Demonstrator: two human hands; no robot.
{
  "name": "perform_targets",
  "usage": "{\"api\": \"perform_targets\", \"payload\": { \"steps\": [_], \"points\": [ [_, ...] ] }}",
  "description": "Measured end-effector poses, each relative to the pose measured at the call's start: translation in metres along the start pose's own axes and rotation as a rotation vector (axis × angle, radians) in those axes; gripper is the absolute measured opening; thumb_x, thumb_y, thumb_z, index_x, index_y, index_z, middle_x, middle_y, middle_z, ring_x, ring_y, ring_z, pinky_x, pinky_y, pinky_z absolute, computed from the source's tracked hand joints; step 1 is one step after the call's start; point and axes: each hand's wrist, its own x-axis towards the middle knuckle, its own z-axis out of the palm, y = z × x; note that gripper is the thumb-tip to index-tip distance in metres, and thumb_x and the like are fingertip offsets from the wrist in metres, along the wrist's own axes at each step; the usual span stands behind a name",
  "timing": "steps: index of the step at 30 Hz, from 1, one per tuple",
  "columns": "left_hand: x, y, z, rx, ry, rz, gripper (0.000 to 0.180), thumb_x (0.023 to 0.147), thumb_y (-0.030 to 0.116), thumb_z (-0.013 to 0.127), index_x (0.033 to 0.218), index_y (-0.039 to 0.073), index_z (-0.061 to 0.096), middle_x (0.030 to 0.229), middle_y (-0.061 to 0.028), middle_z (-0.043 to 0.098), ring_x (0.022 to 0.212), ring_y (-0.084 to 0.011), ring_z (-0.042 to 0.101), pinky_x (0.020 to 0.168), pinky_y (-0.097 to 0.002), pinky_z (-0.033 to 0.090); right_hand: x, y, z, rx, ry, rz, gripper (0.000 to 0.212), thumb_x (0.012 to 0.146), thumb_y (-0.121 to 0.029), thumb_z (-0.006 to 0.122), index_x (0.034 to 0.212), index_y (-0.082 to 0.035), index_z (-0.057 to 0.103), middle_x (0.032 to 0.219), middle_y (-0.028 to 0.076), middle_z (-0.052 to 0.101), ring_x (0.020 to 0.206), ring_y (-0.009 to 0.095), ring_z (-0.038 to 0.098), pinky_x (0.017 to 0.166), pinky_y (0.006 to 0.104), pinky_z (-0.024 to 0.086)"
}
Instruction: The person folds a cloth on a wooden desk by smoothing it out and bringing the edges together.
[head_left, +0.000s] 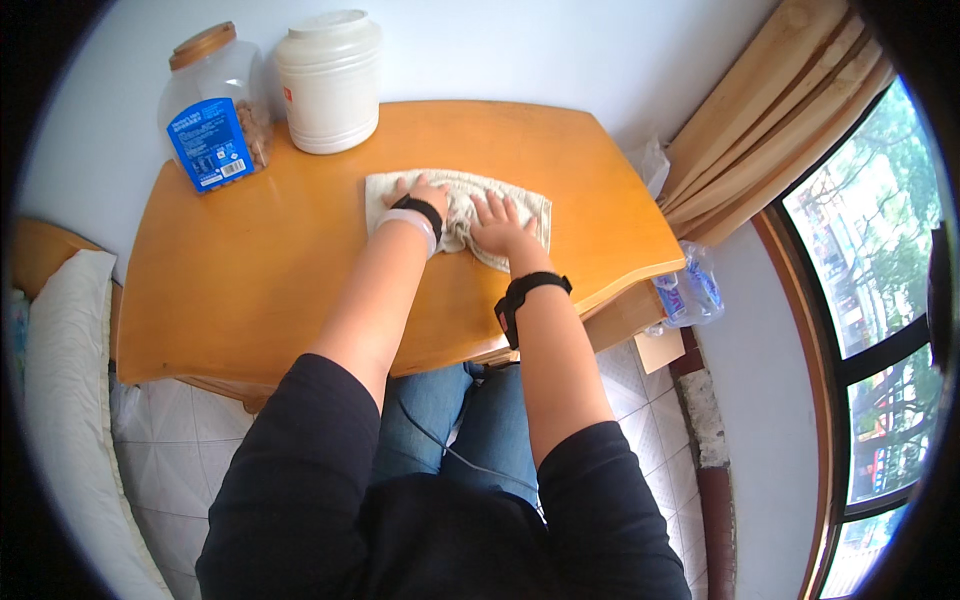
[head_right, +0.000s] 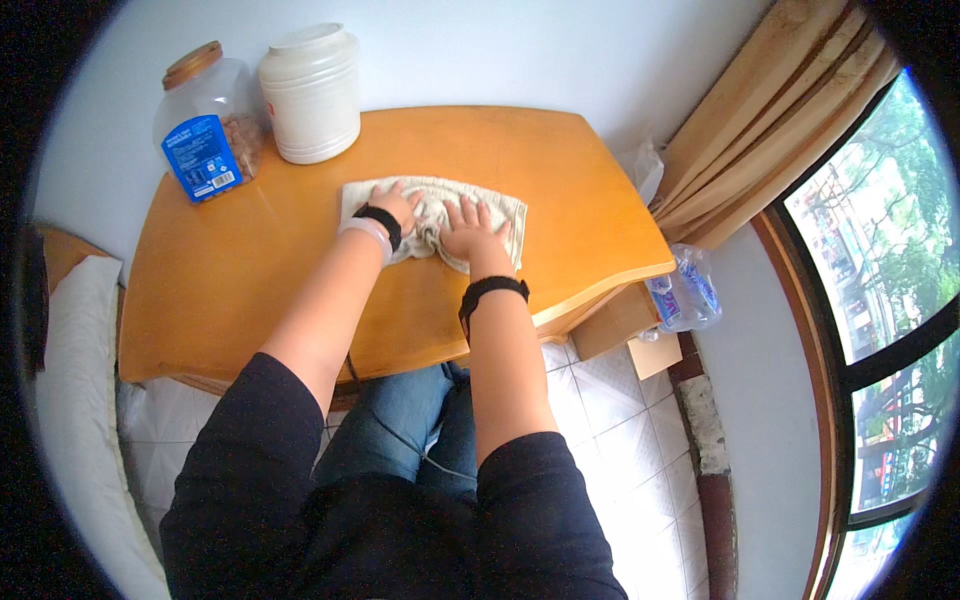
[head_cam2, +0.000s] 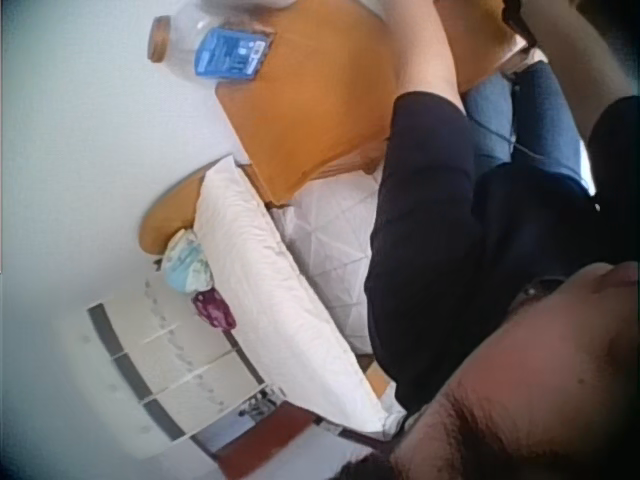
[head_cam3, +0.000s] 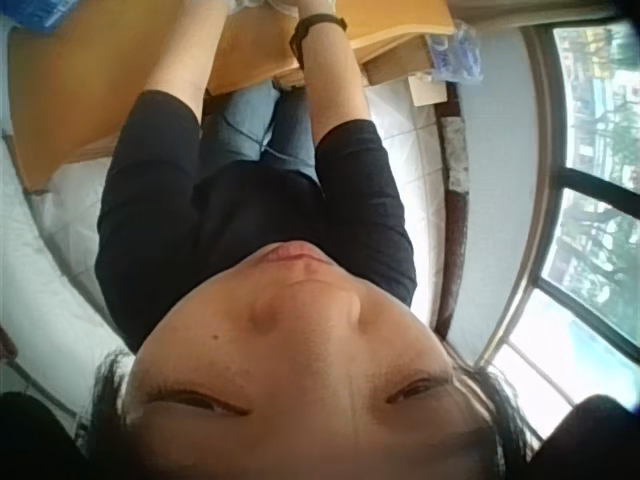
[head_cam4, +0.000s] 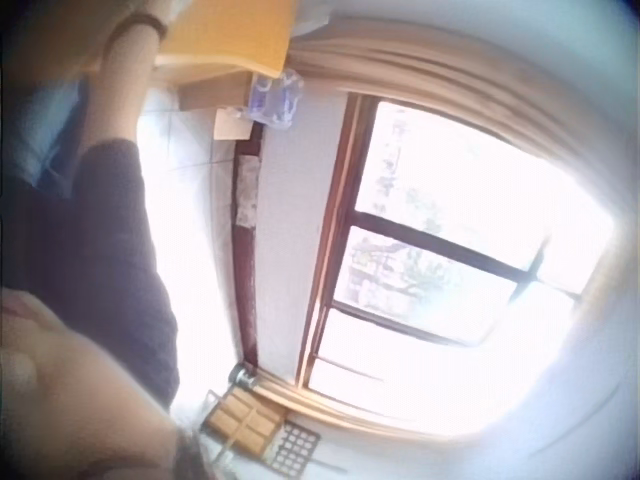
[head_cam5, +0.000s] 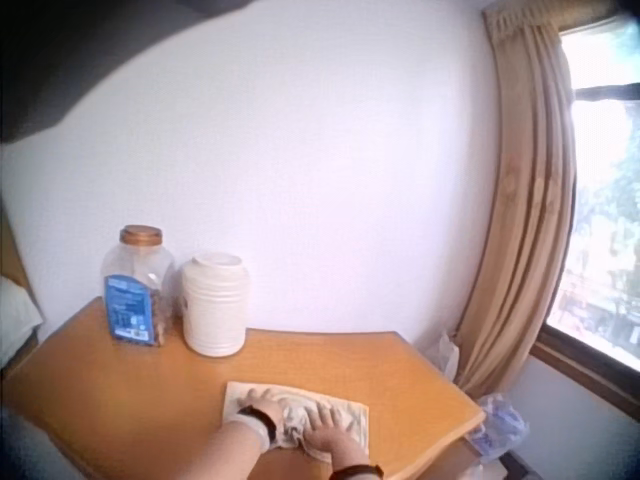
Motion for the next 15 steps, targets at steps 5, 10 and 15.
{"api": "perform_targets", "payload": {
  "steps": [5, 10, 15],
  "points": [
    [0.041, -0.001, -0.012, -0.018, -0.031, -0.038, 0.055, 0.091, 0.051, 0.041, 0.142, 0.039, 0.024, 0.153, -0.0025, 0.014, 0.135, -0.0386, 0.020, 0.102, -0.0620, 0.028, 0.038, -0.004, -0.016, 0.016, -0.017, 0.045, 0.055, 0.094, -0.049, 0.020, 0.147, -0.035, 0.010, 0.154, -0.007, 0.001, 0.142, 0.018, -0.001, 0.111, 0.0592, 0.000],
    [0.081, 0.006, -0.016, -0.017, -0.023, -0.033, 0.052, 0.092, 0.047, 0.040, 0.142, 0.040, 0.026, 0.153, -0.0026, 0.014, 0.134, -0.0404, 0.020, 0.102, -0.0643, 0.028, 0.076, 0.006, -0.024, -0.016, -0.006, 0.071, 0.053, 0.095, -0.047, 0.017, 0.146, -0.036, 0.010, 0.154, -0.008, 0.001, 0.142, 0.017, 0.000, 0.111, 0.0582, 0.002],
    [0.130, 0.005, -0.008, 0.047, 0.082, 0.136, 0.055, 0.094, 0.046, 0.037, 0.144, 0.026, 0.027, 0.145, -0.0177, 0.031, 0.130, -0.0303, 0.036, 0.109, -0.0468, 0.023, 0.111, 0.019, -0.031, -0.051, 0.003, 0.093, 0.053, 0.095, -0.046, 0.017, 0.146, -0.036, 0.011, 0.154, -0.009, 0.001, 0.142, 0.017, 0.002, 0.111, 0.0588, 0.004]
  ]
}}
